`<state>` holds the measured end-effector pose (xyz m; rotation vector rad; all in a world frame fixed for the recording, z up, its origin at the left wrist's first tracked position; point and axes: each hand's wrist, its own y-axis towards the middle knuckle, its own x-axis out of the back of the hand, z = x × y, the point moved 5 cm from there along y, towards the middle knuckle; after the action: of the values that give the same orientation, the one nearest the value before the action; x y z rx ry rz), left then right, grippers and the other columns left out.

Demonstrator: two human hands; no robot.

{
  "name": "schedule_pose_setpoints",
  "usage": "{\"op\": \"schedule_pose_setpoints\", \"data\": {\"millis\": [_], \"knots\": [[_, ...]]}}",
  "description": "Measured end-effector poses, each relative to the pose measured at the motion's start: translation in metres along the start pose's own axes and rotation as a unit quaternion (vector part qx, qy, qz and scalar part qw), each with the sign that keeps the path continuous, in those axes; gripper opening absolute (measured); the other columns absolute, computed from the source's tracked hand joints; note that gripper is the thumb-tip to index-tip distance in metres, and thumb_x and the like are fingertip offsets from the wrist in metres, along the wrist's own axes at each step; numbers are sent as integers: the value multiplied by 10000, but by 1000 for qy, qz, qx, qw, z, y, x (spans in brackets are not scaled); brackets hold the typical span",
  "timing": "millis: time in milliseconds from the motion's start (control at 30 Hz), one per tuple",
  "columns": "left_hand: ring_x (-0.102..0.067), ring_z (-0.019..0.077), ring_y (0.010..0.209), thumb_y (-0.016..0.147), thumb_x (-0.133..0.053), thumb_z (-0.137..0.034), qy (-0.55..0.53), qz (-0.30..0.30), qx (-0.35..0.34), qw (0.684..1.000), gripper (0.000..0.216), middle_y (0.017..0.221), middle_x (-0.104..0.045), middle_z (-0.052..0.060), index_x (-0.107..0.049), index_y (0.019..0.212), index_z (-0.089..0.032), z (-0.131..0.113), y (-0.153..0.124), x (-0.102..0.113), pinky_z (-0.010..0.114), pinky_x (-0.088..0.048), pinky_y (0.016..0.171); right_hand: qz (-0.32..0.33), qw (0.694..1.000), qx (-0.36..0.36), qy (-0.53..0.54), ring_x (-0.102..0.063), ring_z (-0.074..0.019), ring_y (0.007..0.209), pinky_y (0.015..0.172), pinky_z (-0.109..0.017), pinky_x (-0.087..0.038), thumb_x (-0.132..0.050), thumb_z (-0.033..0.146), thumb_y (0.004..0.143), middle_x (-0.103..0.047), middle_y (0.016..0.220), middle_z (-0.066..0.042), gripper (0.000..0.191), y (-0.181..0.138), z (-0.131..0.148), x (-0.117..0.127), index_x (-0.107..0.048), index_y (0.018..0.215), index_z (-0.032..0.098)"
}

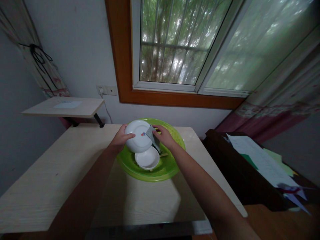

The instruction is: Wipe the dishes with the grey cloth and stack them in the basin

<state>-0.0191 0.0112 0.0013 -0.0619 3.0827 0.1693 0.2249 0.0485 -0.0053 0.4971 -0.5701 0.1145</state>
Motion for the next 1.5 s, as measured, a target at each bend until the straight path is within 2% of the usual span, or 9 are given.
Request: {"op": "schedule_pose_setpoints", "data": {"millis": [233,467,667,867,967,1167,1300,1500], "knots": [[-618,240,949,586,-794,-242,14,45,10,999,596,1033,-649,57,-547,1121,-152,2,-1,-3,333,-467,821,-16,997,74,-15,-646,-229,1115,1020,-445,-499,-561,262,928,-704,1218,-95,325,0,12,3,-690,1224,222],[-609,272,1024,573,-850,-312,10,111,20,994,677,1090,-656,79,-546,1157,-156,3,-4,-9,351,-463,868,-6,982,181,-45,-589,-217,1237,1093,-451,-453,-489,225,977,-652,1335,-80,393,-6,42,4,-615,1348,257],[-612,270,1015,602,-858,-353,-8,170,26,985,656,1097,-650,69,-554,1161,-191,4,-8,-14,359,-467,864,18,958,272,-85,-548,-218,1298,1127,-477,-430,-517,209,978,-611,1398,-62,430,-13,70,0,-573,1396,292],[-612,249,1012,602,-863,-310,-43,184,29,981,643,1089,-645,57,-555,1152,-182,7,-7,-16,356,-462,892,78,926,350,-118,-451,-223,1403,1165,-505,-398,-527,151,937,-562,1458,-32,524,-25,89,-11,-527,1437,310],[-611,253,1011,583,-869,-298,-50,174,31,983,639,1082,-649,56,-567,1134,-179,4,-7,-16,357,-465,891,72,931,337,-122,-451,-224,1403,1174,-504,-389,-520,140,928,-539,1480,-36,547,-24,87,-10,-511,1451,300],[-618,274,1010,552,-867,-292,-39,110,40,992,663,1073,-668,76,-585,1136,-158,-2,-7,-13,358,-468,871,31,961,250,-115,-526,-232,1324,1151,-509,-409,-509,143,929,-561,1455,-60,525,-13,65,1,-532,1433,289],[-617,259,1006,553,-856,-263,-42,79,27,996,671,1081,-670,81,-572,1150,-147,-3,-6,-10,345,-462,873,22,966,235,-109,-525,-238,1320,1145,-514,-410,-513,145,922,-561,1454,-70,519,-11,58,2,-541,1424,270],[-619,242,986,578,-852,-276,-34,94,20,995,656,1072,-661,73,-558,1149,-148,0,-5,-10,332,-468,854,20,967,229,-110,-531,-241,1308,1137,-510,-415,-507,133,913,-573,1441,-68,527,-12,58,3,-542,1422,268]]}}
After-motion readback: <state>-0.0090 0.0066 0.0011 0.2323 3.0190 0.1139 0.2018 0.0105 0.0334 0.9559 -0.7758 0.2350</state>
